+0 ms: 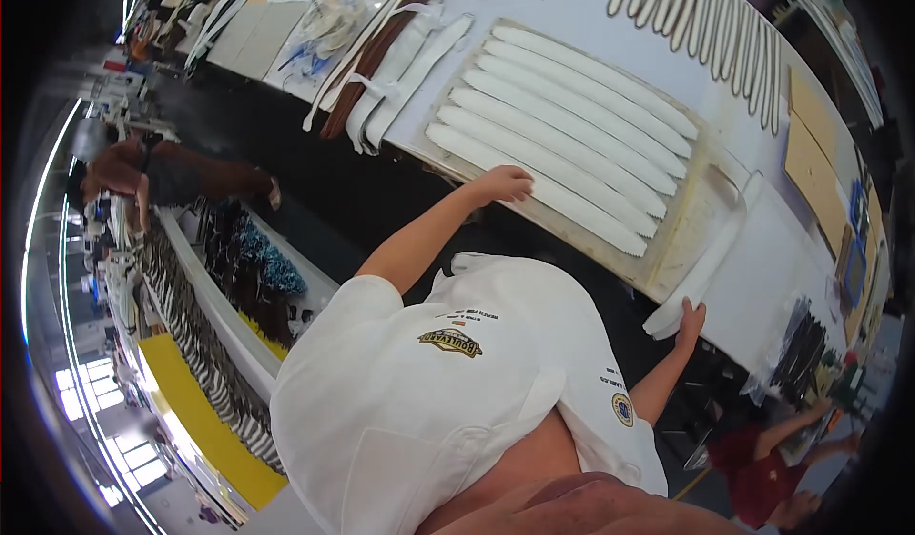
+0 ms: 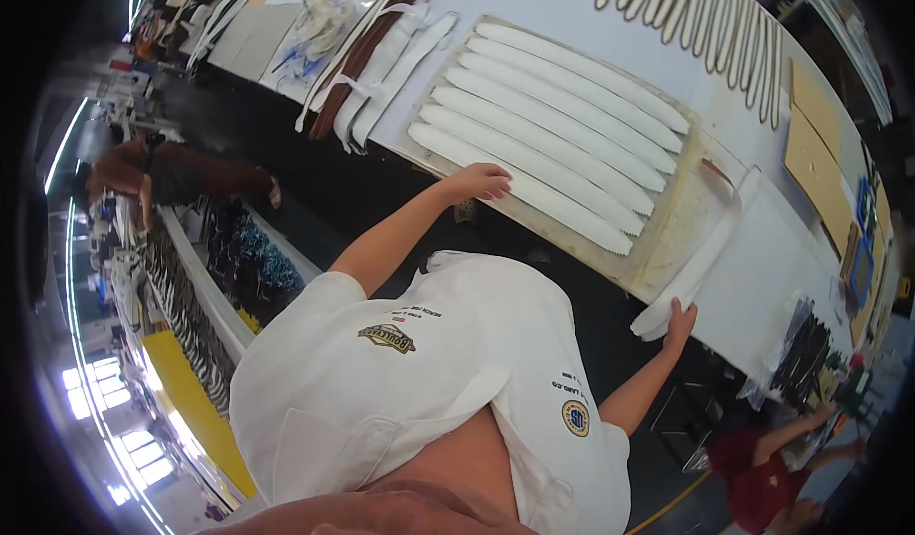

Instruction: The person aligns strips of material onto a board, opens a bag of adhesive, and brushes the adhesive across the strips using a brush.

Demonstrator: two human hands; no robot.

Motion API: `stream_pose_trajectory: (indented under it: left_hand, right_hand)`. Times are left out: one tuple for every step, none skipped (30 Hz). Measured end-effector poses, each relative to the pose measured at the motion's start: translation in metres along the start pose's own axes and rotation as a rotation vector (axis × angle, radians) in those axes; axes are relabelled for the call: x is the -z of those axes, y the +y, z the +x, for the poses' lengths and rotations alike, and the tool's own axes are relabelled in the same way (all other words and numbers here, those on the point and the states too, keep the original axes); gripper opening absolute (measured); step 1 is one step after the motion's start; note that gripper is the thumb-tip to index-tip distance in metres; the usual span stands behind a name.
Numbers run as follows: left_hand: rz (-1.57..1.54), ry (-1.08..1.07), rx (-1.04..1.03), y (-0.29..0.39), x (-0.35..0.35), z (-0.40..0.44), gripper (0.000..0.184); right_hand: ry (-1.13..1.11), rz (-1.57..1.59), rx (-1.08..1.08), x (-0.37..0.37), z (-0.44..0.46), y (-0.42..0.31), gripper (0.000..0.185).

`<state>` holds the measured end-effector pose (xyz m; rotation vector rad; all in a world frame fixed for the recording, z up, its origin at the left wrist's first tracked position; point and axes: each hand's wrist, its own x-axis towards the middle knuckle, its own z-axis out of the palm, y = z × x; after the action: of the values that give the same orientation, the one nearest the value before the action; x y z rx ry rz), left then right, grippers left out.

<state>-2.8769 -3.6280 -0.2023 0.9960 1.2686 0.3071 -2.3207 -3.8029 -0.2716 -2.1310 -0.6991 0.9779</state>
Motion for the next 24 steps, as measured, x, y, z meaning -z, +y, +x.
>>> stream_pose_trajectory:
  left_hand:
    - [-0.057,0.148,0.051,-0.021,0.036,-0.009,0.039]
    - [-0.139,0.284,0.076,-0.037,0.07,-0.022,0.037]
    - [-0.242,0.424,0.079,-0.047,0.101,-0.035,0.034]
    - [-0.297,0.535,0.05,-0.058,0.133,-0.047,0.032]
    - [-0.32,0.658,0.014,-0.066,0.165,-0.057,0.031]
    - [-0.336,0.747,-0.04,-0.073,0.2,-0.063,0.03]
    - [-0.361,0.842,-0.115,-0.073,0.229,-0.068,0.029]
    - [-0.266,0.967,-0.174,-0.072,0.258,-0.071,0.029]
    - [-0.182,1.049,-0.269,-0.095,0.306,-0.054,0.029]
    - [0.13,1.24,-0.25,-0.076,0.328,-0.061,0.028]
    - [0.218,1.308,-0.325,-0.067,0.359,-0.057,0.029]
    - [0.39,1.375,-0.314,-0.052,0.388,-0.052,0.034]
    - [0.576,1.447,-0.395,-0.041,0.418,-0.042,0.037]
    - [0.773,1.507,-0.475,-0.033,0.445,-0.033,0.04]
    - [0.837,1.481,-0.459,-0.022,0.469,-0.025,0.044]
    - [0.896,1.449,-0.445,-0.01,0.488,-0.015,0.047]
    - [0.943,1.461,-0.465,-0.001,0.501,-0.009,0.051]
    - [0.998,1.414,-0.419,0.003,0.513,-0.006,0.051]
    - [1.055,1.37,-0.383,0.008,0.525,-0.001,0.052]
    - [1.114,1.327,-0.35,0.011,0.54,0.006,0.053]
    - [1.199,1.394,-0.375,-0.003,0.557,0.025,0.043]
    - [1.159,1.365,-0.389,-0.007,0.568,0.028,0.038]
    - [1.119,1.333,-0.4,-0.01,0.575,0.025,0.034]
    - [1.077,1.305,-0.413,-0.008,0.579,0.021,0.029]
  right_hand:
    - [0.061,-0.041,0.034,-0.003,0.008,0.006,0.051]
    - [0.126,-0.08,0.067,-0.003,0.017,0.011,0.051]
    - [0.214,-0.373,0.076,0.0,0.025,0.008,0.053]
    - [0.31,-0.665,0.088,0.001,0.029,0.0,0.055]
    - [0.404,-0.697,0.107,0.0,0.025,-0.016,0.054]
    - [0.502,-0.723,0.125,-0.003,0.022,-0.031,0.053]
    - [0.562,-0.707,0.145,-0.012,0.021,-0.048,0.047]
    - [0.544,-0.641,0.202,-0.025,0.019,-0.064,0.045]
    - [0.526,-0.572,0.257,-0.045,0.014,-0.085,0.043]
    - [0.508,-0.504,0.312,-0.07,0.004,-0.11,0.041]
    - [0.501,-0.413,0.386,-0.107,-0.007,-0.134,0.03]
    - [0.435,-0.336,0.417,-0.147,-0.017,-0.16,0.028]
    - [0.369,-0.263,0.439,-0.188,-0.028,-0.184,0.026]
    - [0.302,-0.19,0.454,-0.234,-0.045,-0.207,0.023]
    - [0.235,-0.127,0.466,-0.286,-0.067,-0.239,0.021]
    - [0.173,-0.067,0.477,-0.338,-0.089,-0.275,0.018]
    - [0.101,-0.056,0.526,-0.388,-0.108,-0.304,0.018]
    - [-0.016,0.007,0.557,-0.438,-0.131,-0.338,0.017]
    - [-0.136,-0.046,0.597,-0.487,-0.159,-0.38,0.016]
    - [-0.279,-0.013,0.633,-0.535,-0.179,-0.413,0.016]
    - [-0.396,0.056,0.72,-0.586,-0.184,-0.427,0.015]
    - [-0.475,-0.051,0.769,-0.628,-0.197,-0.453,0.016]
    - [-0.556,-0.076,0.831,-0.669,-0.206,-0.473,0.018]
    - [-0.639,-0.03,0.833,-0.708,-0.214,-0.49,0.019]
